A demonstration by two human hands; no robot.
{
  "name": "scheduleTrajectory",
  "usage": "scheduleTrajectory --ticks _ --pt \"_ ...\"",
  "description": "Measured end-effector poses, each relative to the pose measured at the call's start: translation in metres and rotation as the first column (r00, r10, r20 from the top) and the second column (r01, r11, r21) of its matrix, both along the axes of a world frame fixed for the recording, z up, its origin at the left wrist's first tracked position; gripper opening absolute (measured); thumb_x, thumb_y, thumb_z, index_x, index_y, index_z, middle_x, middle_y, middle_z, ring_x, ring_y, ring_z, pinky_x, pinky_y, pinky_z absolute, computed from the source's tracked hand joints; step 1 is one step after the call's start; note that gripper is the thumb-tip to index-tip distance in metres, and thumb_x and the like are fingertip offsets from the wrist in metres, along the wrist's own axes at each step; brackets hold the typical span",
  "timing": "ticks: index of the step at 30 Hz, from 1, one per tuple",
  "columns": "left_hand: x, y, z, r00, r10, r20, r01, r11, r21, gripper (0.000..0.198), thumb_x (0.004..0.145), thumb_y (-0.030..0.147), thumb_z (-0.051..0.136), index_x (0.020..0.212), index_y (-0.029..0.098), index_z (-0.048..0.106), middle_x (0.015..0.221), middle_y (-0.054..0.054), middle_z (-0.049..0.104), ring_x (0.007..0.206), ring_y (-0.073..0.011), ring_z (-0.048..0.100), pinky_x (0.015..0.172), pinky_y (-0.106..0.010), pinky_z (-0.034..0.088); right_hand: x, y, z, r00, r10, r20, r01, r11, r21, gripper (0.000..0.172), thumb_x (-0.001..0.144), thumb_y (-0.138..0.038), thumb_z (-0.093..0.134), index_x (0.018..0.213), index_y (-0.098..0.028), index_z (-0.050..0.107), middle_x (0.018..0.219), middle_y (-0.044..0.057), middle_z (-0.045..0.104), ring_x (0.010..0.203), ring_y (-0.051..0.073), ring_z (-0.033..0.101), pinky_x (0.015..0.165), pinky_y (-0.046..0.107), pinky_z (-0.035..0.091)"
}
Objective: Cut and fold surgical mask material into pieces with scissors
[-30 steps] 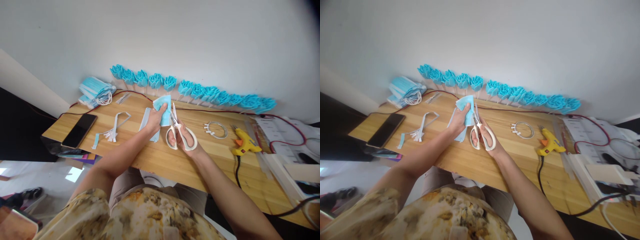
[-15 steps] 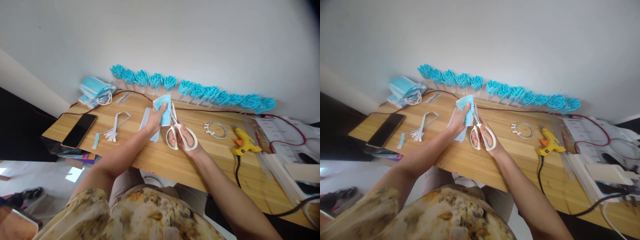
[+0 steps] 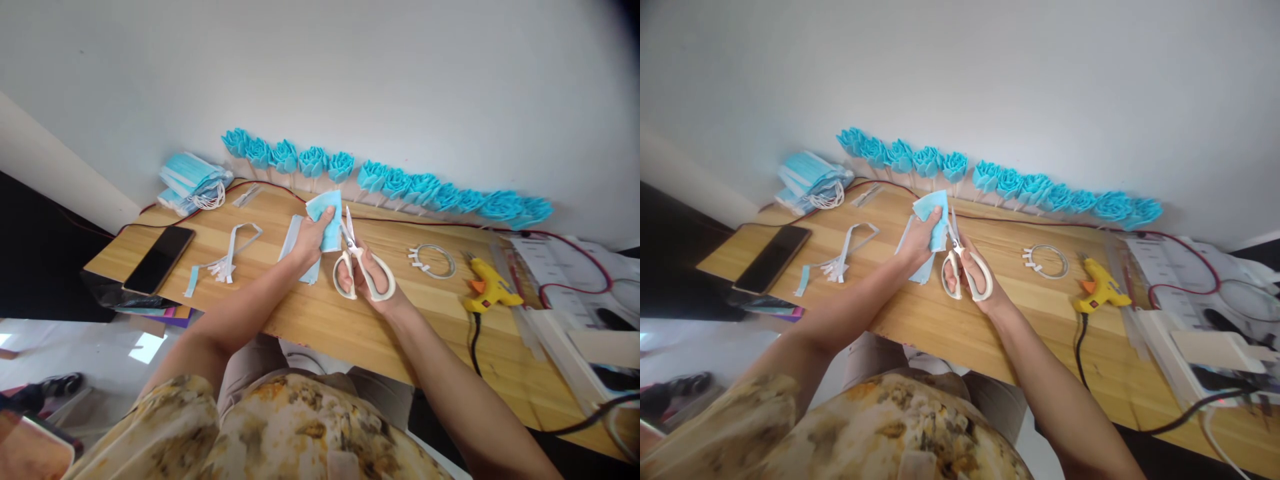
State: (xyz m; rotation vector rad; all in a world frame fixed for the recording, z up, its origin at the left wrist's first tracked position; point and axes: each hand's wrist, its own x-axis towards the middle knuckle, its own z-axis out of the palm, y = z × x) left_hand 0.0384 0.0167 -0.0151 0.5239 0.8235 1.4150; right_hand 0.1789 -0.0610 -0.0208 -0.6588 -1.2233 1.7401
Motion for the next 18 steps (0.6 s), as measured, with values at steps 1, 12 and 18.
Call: scheduleTrajectory --ticks 1,12,18 --pt "0.0007 0.0 -0.0004 1.0 -0.006 -0.005 0.006 1.0 -0.001 0.031 0.073 0.035 0.087 0.073 0.017 0.062 0.061 0.004 0.06 0.054 -0.0077 0.051 0.062 -0.023 0.043 0.0 0.0001 -0.0001 1.0 -0.001 0.003 0.001 1.0 0.003 0.054 0.095 -0.065 0.053 0.134 -0.027 0.051 0.065 -0.003 0.056 0.051 0.015 0.049 0.044 0.026 0.041" --pt "0.0044 -0.0015 -0.0039 1.0 -0.017 0.013 0.017 1.0 0.004 0.03 0.073 0.036 0.087 0.08 0.016 0.066 0.066 0.003 0.065 0.059 -0.0093 0.057 0.07 -0.024 0.048 -0.003 0.0009 0.0005 0.999 -0.043 0.021 0.043 0.999 0.008 0.056 0.091 -0.07 0.056 0.124 -0.025 0.055 0.064 -0.004 0.056 0.049 0.014 0.049 0.044 0.026 0.041" --pt "0.0052 -0.0016 -0.0048 1.0 -0.015 0.022 0.015 1.0 0.015 0.028 0.076 0.035 0.085 0.08 0.016 0.066 0.068 0.002 0.067 0.06 -0.0094 0.058 0.069 -0.024 0.047 -0.0028 0.0002 0.0015 0.998 -0.059 0.021 0.058 0.998 0.02 0.059 0.09 -0.07 0.057 0.13 -0.026 0.051 0.064 -0.004 0.057 0.049 0.015 0.049 0.043 0.026 0.041"
